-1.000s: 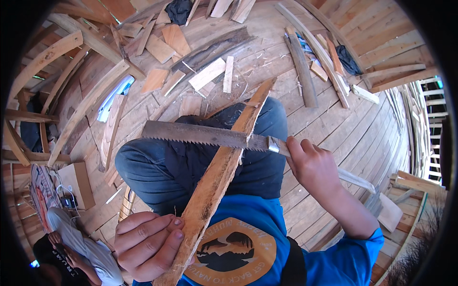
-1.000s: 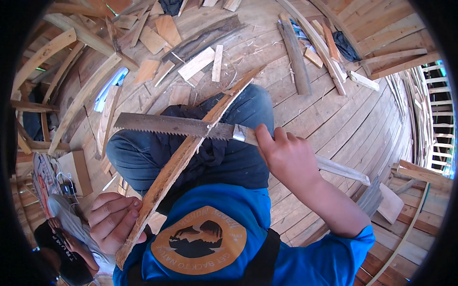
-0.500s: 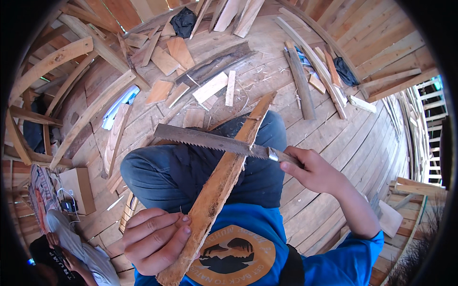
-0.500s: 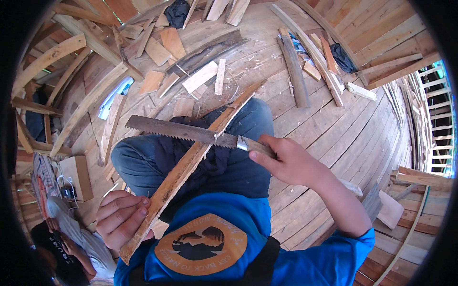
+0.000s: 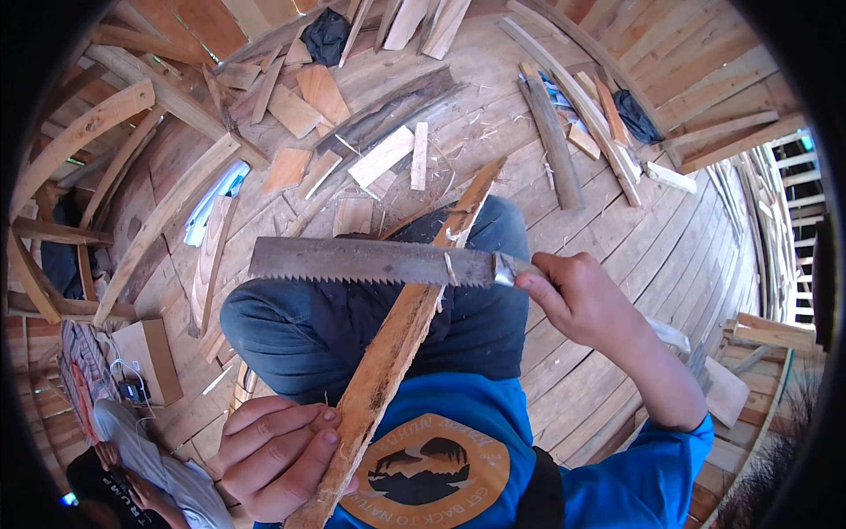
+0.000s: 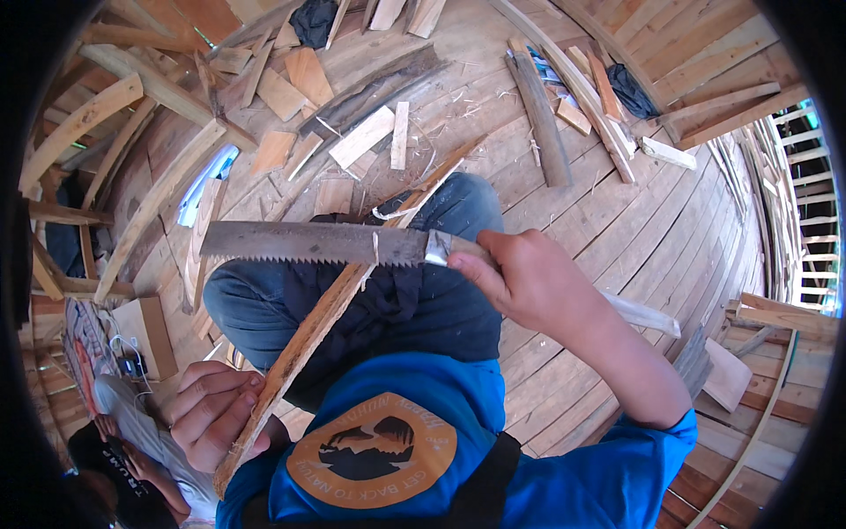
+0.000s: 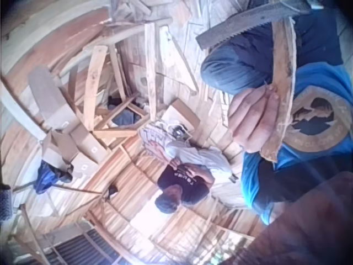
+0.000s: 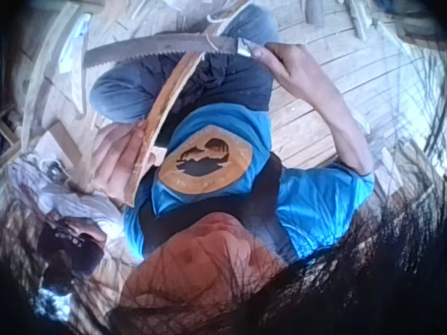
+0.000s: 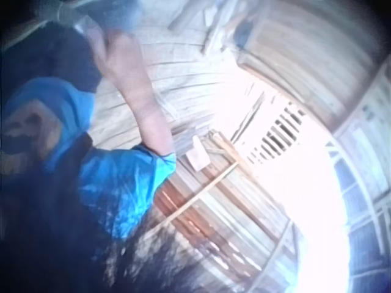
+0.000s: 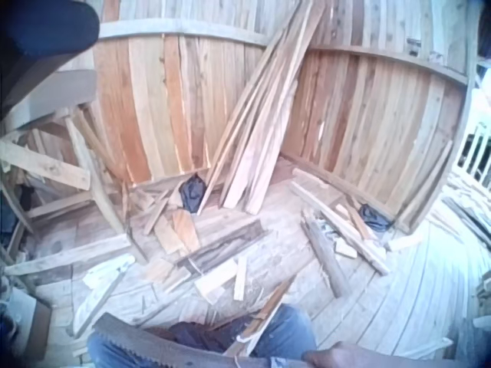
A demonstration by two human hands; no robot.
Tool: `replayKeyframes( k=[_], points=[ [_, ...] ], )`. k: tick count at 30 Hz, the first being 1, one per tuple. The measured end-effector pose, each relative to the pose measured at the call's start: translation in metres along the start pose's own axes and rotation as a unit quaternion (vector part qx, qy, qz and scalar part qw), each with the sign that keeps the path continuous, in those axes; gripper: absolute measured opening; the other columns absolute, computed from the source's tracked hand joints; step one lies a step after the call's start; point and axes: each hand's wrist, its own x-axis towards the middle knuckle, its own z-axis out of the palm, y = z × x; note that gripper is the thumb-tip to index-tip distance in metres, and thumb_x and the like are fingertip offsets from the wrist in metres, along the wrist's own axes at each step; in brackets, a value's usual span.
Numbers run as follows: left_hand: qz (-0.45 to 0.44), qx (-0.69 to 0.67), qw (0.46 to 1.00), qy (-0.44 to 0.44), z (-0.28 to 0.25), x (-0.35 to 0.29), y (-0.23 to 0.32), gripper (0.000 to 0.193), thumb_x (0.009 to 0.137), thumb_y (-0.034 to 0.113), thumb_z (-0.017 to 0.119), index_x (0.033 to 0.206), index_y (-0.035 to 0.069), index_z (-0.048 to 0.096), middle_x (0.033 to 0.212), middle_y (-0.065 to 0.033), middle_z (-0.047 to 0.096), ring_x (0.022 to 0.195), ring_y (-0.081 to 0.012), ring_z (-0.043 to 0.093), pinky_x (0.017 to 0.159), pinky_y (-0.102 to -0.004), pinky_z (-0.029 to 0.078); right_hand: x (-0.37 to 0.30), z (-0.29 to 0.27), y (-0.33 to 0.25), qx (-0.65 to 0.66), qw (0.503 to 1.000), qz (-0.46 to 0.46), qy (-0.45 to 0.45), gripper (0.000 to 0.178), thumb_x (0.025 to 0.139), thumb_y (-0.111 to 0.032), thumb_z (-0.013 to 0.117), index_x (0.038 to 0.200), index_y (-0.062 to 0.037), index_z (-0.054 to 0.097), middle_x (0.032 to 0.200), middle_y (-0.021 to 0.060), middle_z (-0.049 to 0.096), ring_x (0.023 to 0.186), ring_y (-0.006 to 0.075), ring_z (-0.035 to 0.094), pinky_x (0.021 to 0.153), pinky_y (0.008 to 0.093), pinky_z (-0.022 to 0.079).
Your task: The person saws a piece of wood by hand while holding it steady with one hand.
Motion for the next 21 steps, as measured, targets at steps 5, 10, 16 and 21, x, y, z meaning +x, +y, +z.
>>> replayKeyframes(
  k=[5,10,16,21],
  points=[
    [0.018,-0.015,1.000,-0.019,-0.002,0.002,-0.003,0.043,0.088,0.036,0.066,0.088,-0.007,0.059,0.069,-0.0184,0.066,0.063,-0.0276,0.067,0.054,-0.0343,0.052,-0.008,0.005,-0.016,0.125,0.987,0.012,-0.104,0.058,0.092,-0.050,0.055,0.070,0.0028,0.057,0.054,0.0225,0.050,0.060,0.0401,0.057,0.057,0.0444,0.046],
    [0.017,-0.013,1.000,-0.021,-0.004,-0.001,-0.003,0.044,0.088,0.037,0.066,0.088,-0.006,0.059,0.070,-0.0183,0.066,0.063,-0.0278,0.067,0.054,-0.0343,0.052,0.006,0.010,0.004,0.053,0.994,0.061,-0.068,0.061,0.091,-0.054,0.054,0.068,0.0025,0.057,0.054,0.0223,0.053,0.058,0.0414,0.058,0.058,0.0463,0.047],
    [0.005,-0.014,0.999,-0.032,-0.006,-0.002,-0.003,0.045,0.088,0.038,0.065,0.089,-0.007,0.058,0.069,-0.0179,0.065,0.063,-0.0279,0.066,0.054,-0.0345,0.051,-0.003,0.013,-0.009,0.015,0.998,0.058,-0.034,0.064,0.091,-0.056,0.051,0.068,0.0026,0.060,0.055,0.0235,0.055,0.063,0.0423,0.061,0.059,0.0478,0.049],
    [0.020,-0.011,0.999,-0.039,-0.006,-0.001,-0.006,0.045,0.089,0.039,0.064,0.089,-0.006,0.057,0.070,-0.0170,0.065,0.063,-0.0273,0.066,0.054,-0.0339,0.051,0.018,0.009,0.024,-0.039,0.994,0.104,-0.016,0.064,0.093,-0.054,0.050,0.067,0.0032,0.060,0.055,0.0235,0.055,0.062,0.0427,0.061,0.061,0.0481,0.050]
  ],
)
